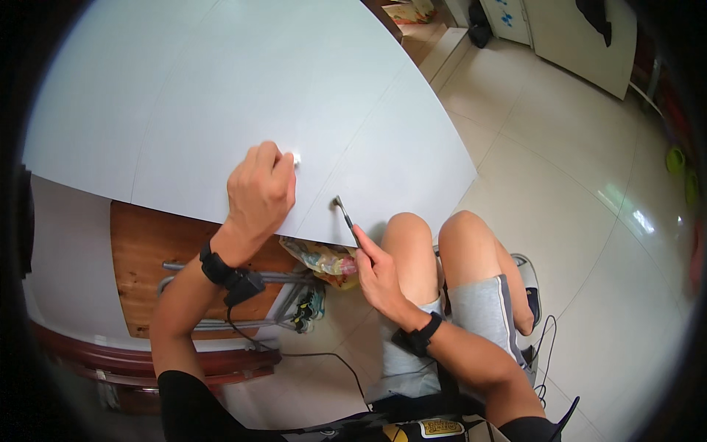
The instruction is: Repairing a small spot or hole on a white cabinet surface using a thin tool and tissue.
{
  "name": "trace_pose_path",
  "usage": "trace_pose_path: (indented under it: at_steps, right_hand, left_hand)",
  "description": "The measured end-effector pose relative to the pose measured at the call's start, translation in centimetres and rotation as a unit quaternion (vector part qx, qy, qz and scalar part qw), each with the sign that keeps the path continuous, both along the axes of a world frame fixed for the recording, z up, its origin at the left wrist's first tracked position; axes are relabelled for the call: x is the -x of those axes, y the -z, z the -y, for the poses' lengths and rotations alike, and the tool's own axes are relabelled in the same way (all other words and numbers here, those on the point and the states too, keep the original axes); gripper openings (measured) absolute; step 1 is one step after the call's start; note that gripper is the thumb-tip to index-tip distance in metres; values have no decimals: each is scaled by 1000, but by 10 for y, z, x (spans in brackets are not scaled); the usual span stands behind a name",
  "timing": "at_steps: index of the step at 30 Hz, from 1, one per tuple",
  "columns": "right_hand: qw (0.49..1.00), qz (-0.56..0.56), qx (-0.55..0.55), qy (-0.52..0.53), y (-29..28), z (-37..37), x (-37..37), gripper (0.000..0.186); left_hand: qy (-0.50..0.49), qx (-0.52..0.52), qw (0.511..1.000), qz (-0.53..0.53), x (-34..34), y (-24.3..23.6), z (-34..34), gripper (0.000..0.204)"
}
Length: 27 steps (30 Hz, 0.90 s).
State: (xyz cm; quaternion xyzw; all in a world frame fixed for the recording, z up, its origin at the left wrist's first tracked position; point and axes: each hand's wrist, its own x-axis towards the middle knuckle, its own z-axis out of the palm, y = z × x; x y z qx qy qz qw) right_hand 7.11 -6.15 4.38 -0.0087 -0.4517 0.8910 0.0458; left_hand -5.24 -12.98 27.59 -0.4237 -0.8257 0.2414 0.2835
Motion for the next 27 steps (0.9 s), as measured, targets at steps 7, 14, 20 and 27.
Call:
trace_pose_path:
  at_steps: [7, 14, 20, 27]
  right_hand:
    - [962, 138, 229, -60, -10, -46, 22, 53]
    - [943, 149, 291, -64, -4, -58, 27, 53]
    - [938, 138, 306, -87, -5, -56, 21, 53]
    - [930, 148, 330, -57, -2, -63, 28, 54]
  left_hand:
    - [10, -21, 1000, -14, 24, 11, -31, 13]
    - [-19, 72, 989, 131, 15, 39, -12, 11]
    - [1, -27, 998, -50, 76, -11, -92, 8]
    - [-20, 132, 985, 113, 65, 54, -73, 5]
